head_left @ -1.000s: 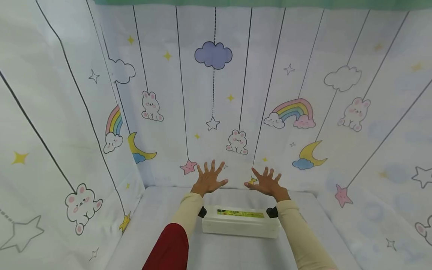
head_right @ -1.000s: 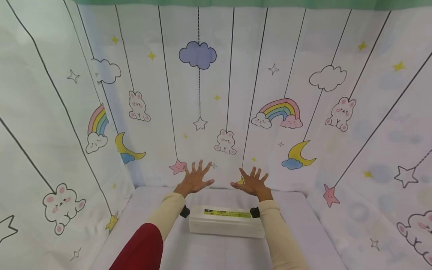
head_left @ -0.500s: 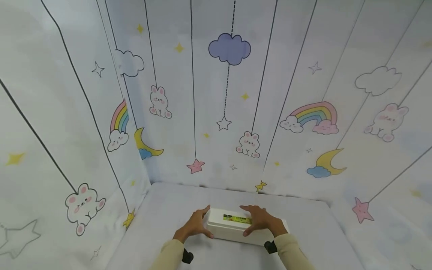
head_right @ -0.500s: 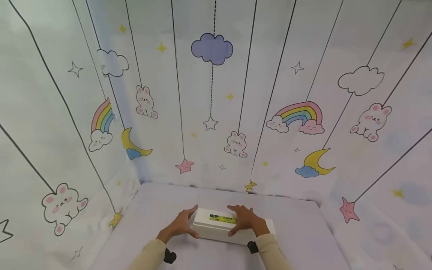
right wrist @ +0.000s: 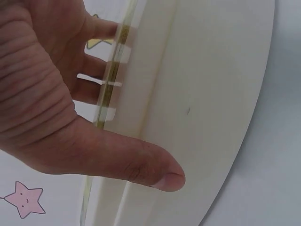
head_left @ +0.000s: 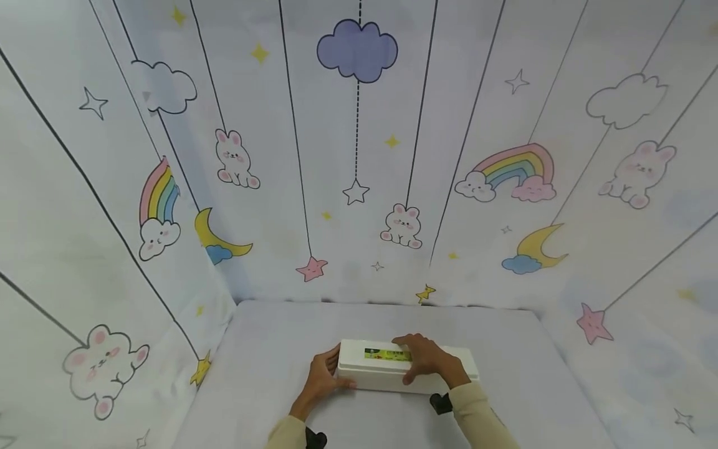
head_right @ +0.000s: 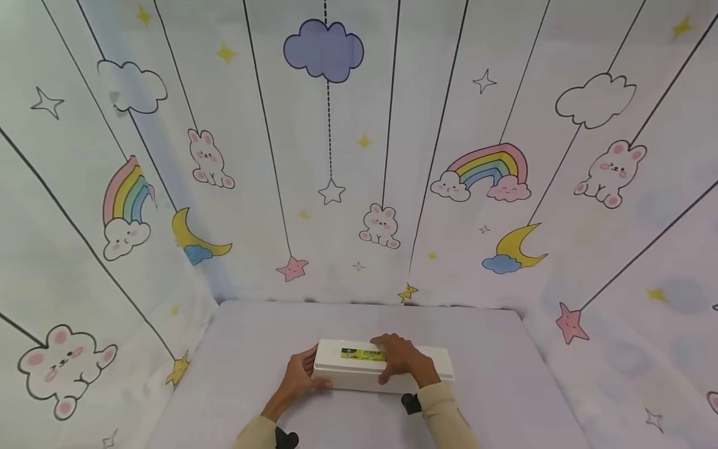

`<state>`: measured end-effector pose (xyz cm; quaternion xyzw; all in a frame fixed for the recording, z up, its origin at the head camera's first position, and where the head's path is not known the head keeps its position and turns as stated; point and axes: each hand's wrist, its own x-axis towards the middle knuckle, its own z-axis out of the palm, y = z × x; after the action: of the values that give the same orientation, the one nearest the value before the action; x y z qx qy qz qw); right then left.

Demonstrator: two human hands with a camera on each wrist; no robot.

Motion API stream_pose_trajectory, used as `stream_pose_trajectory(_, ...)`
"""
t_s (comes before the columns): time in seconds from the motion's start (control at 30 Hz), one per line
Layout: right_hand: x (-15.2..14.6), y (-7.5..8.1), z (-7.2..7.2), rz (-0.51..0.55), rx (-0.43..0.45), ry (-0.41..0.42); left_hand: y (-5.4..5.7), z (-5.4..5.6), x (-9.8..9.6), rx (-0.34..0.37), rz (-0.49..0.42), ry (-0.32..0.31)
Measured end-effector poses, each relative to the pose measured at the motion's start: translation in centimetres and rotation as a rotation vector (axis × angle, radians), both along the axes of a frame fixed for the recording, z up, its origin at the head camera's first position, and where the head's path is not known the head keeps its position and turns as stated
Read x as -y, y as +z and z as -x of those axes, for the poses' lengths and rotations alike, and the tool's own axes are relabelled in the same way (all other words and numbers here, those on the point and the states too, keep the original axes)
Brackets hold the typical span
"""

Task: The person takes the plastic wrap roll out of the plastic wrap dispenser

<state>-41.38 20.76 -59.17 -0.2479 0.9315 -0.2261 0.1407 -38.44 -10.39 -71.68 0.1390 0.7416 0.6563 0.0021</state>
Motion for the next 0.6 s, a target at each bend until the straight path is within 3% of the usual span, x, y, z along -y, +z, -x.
stream_pose_trajectory(0.23, 0.0, 0.8, -0.3, 0.012, -0.004, 0.001, -0.4, 0.3, 0.0, 0.011, -0.014, 0.018)
stream_pose_trajectory(0.47, -0.8, 2.0, -0.2, -0.002, -0.043, -0.019, -1.7, 0.7, 0.0, -0.002, -0.033, 0.001)
stream_pose_trajectory(0.6, -1.5, 3.1, -0.6, -0.003, -0.062, -0.044, -1.7, 0.3, 0.1, 0.001, -0.025, 0.015)
